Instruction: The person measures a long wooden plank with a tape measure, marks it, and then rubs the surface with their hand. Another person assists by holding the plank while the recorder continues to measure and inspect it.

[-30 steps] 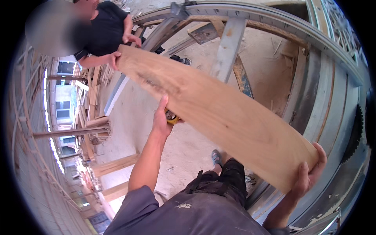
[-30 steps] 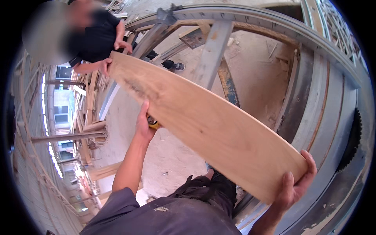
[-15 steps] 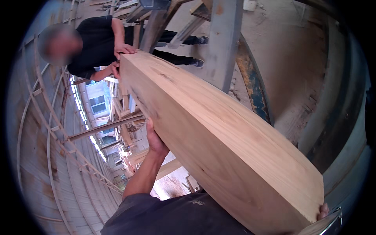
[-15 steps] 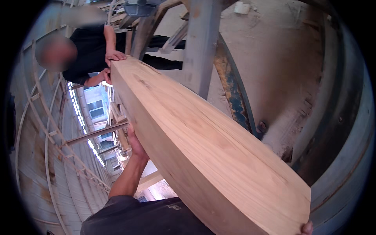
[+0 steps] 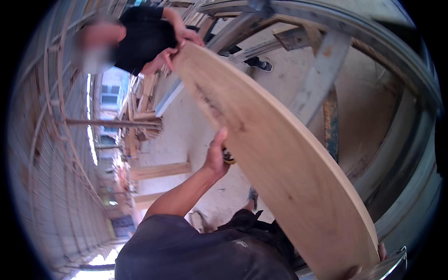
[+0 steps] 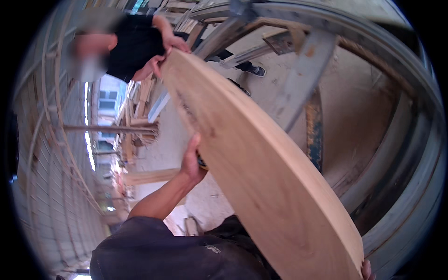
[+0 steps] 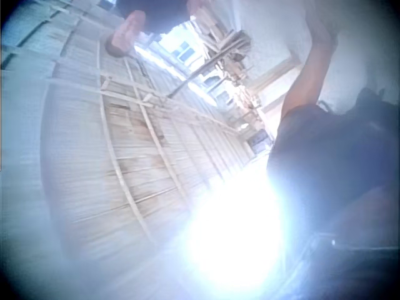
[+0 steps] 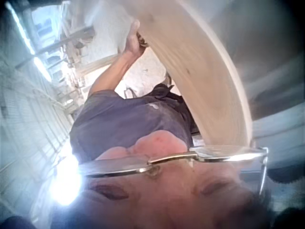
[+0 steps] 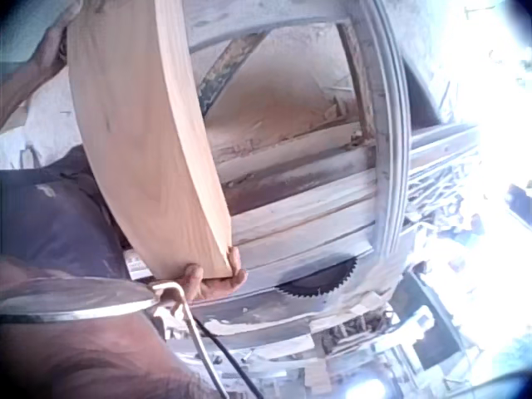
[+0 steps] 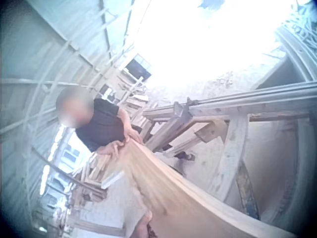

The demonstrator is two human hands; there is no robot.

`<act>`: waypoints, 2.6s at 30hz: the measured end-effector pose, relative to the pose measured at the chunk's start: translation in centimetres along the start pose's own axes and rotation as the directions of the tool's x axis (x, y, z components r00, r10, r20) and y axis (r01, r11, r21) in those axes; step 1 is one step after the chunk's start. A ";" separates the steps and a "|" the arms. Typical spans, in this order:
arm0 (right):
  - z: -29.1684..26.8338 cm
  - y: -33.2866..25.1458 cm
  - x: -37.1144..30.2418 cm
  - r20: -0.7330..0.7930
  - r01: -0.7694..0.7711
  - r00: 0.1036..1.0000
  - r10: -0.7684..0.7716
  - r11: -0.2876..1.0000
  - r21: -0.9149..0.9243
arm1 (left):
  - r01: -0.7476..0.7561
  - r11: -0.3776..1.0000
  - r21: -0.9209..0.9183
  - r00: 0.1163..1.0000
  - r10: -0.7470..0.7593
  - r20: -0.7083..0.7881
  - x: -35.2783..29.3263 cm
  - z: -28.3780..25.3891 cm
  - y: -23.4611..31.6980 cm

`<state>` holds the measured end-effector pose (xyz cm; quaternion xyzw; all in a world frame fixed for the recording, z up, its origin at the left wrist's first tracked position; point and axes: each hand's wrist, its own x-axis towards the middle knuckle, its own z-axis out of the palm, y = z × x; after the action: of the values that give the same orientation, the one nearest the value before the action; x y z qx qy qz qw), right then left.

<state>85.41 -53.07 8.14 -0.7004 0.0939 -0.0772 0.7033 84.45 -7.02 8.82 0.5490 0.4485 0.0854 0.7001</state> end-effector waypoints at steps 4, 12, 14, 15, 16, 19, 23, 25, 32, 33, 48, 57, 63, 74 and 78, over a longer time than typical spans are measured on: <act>-1.8 1.4 -0.8 0.054 -0.022 0.998 0.015 0.989 0.144 | 0.043 0.999 0.019 0.996 -0.044 0.081 -0.4 -2.0 -0.1; -4.0 0.6 0.5 0.126 -0.086 0.988 0.084 0.996 0.008 | -0.163 0.986 0.023 0.987 0.162 0.013 -0.7 -1.6 -0.4; -3.0 -1.0 0.1 0.129 -0.157 0.980 0.155 0.988 0.007 | -0.134 0.990 0.039 0.979 0.126 0.162 -1.1 -3.0 0.3; -3.0 -1.2 0.1 0.077 -0.153 0.984 0.159 0.985 -0.084 | -0.179 0.984 0.021 0.967 0.173 0.186 -1.3 -3.5 -0.3; -3.6 -1.5 0.7 0.022 -0.151 0.987 0.157 0.973 -0.174 | -0.224 0.975 0.000 0.953 0.219 0.208 -1.8 -3.8 -0.8; -0.2 -4.0 -1.0 -0.066 0.145 0.960 -0.273 0.680 -0.718 | -0.236 0.972 -0.015 0.866 0.218 0.450 -5.1 -5.8 -1.7; 15.3 -8.9 -10.9 0.201 0.308 0.950 -0.239 0.617 -0.724 | -0.373 0.926 -0.066 0.549 0.278 0.789 -7.8 -6.5 -3.2; 22.0 -8.7 -15.5 0.365 0.231 0.931 0.001 0.772 -0.592 | -0.606 0.796 0.019 0.485 0.350 0.802 -8.6 -6.2 -4.8; 29.1 -7.8 -21.0 0.478 0.079 0.864 0.157 0.896 -0.436 | -0.845 0.471 0.253 0.342 0.113 0.933 -6.7 -12.7 -2.3; 30.5 -7.4 -21.9 0.501 0.007 0.848 0.171 0.942 -0.335 | -0.832 0.524 0.184 0.322 0.185 0.929 -6.5 -14.0 -2.6; 16.0 -7.2 -18.4 -0.190 -0.125 0.976 0.105 0.987 -0.097 | -0.951 0.176 0.254 0.290 0.223 0.931 -3.6 -10.1 2.4; 0.2 -3.0 -15.1 -0.292 -0.197 0.923 0.250 0.960 0.199 | -0.928 0.100 0.359 0.373 0.238 0.897 -0.8 -8.3 2.3; 0.6 0.1 -9.6 -0.224 -0.227 0.927 0.301 0.926 0.303 | -0.887 0.147 0.438 0.462 0.313 0.830 -1.5 -8.6 0.7; 4.1 -2.3 -6.3 -0.228 -0.143 0.955 0.191 0.966 0.214 | -0.924 0.054 0.378 0.359 0.461 0.812 1.1 -7.7 5.0; 2.3 -1.4 -4.8 -0.342 -0.113 0.927 0.153 0.984 0.135 | -0.940 0.011 0.341 0.295 0.527 0.797 4.2 -7.6 6.9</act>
<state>81.30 -49.68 9.68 -0.6265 0.2605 -0.1582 0.7174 83.98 3.41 12.43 0.9438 -0.1237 0.1128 0.2850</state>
